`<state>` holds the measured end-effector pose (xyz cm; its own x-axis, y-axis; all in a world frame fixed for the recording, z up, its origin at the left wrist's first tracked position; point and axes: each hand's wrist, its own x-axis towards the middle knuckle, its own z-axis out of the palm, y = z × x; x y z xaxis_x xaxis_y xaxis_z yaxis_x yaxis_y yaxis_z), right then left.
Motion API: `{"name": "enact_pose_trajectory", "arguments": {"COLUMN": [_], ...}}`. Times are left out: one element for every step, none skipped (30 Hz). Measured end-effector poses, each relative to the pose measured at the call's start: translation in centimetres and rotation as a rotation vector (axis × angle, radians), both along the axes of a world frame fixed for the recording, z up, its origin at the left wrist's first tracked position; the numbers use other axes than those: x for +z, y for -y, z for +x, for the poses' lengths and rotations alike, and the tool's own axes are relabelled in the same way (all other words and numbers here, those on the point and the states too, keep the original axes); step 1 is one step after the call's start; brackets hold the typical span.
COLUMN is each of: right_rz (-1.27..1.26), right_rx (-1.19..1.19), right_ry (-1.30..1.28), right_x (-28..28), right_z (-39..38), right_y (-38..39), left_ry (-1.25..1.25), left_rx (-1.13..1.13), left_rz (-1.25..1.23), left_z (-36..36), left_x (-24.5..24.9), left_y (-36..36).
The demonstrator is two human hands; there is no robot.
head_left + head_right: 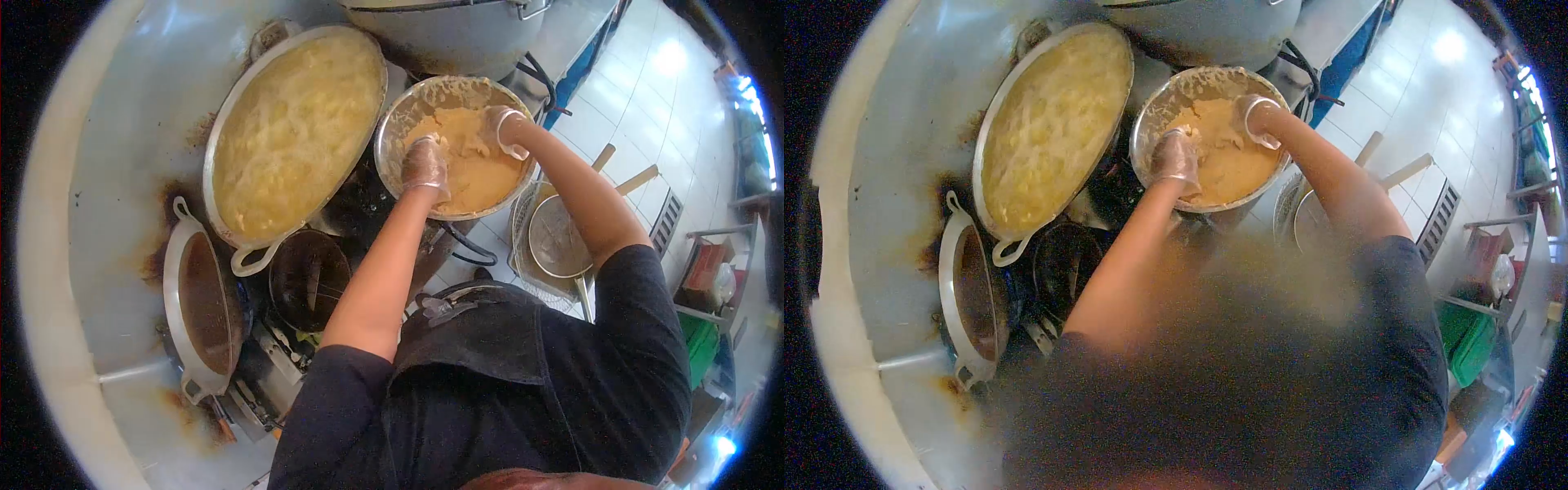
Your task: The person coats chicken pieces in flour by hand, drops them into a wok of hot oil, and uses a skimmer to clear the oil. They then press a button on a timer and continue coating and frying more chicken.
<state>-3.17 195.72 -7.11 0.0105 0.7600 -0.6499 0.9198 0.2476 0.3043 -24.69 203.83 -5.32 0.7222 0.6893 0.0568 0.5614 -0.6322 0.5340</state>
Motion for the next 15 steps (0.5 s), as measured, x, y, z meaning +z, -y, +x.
{"name": "enact_pose_trajectory", "arguments": {"right_rz": [0.184, 0.370, 0.555, 0.741, 1.078, 0.938, 0.808, 0.664, 0.751, 0.869, 0.982, 0.981, 0.982, 0.872, 0.766], "right_rx": [-0.131, -0.260, -0.389, -0.518, -0.309, -0.387, -0.467, -0.543, -0.608, -0.517, -0.424, -0.382, -0.341, -0.349, -0.354], "right_ry": [-0.109, -0.215, -0.320, -0.423, -0.563, -0.550, -0.528, -0.517, -0.555, -0.557, -0.560, -0.536, -0.511, -0.459, -0.403], "right_x": [0.4, 0.9, 1.2, 1.7, 3.1, 3.7, 4.4, 4.5, 3.7, 2.3, 0.8, 1.1, 1.4, 1.6, 2.4], "right_z": [-0.4, -0.8, -1.4, -2.2, -4.9, -6.3, -7.0, -7.6, -7.4, -6.6, -5.8, -6.1, -6.4, -7.3, -8.0], "right_y": [0.6, 1.2, 1.8, 2.6, 3.8, 3.3, 2.6, 2.4, 2.8, 3.0, 3.0, 3.1, 3.1, 3.0, 3.0], "left_ry": [0.076, 0.106, 0.136, 0.166, 0.100, 0.037, -0.020, 0.001, 0.023, 0.049, 0.124, 0.198, 0.273, 0.217, 0.165], "left_rx": [-0.009, -0.040, -0.072, -0.103, -0.089, -0.075, -0.069, -0.058, -0.045, -0.029, -0.053, -0.076, -0.097, -0.093, -0.088], "left_rz": [0.053, 0.107, 0.160, 0.213, 0.178, 0.144, 0.117, 0.097, 0.078, 0.064, 0.116, 0.165, 0.214, 0.197, 0.182], "left_z": [-0.5, -0.5, -0.5, -0.4, -0.2, 0.2, 1.0, 0.9, 0.6, 0.5, 0.5, 0.4, 0.4, 0.7, 1.0], "left_x": [1.0, 1.2, 1.3, 1.4, 1.8, 2.5, 3.3, 3.5, 3.9, 4.2, 3.6, 2.9, 2.3, 1.7, 1.8], "left_y": [0.7, 0.9, 1.0, 1.2, 1.6, 2.2, 2.6, 2.8, 2.7, 2.5, 2.2, 2.1, 2.0, 1.8, 1.8]}}
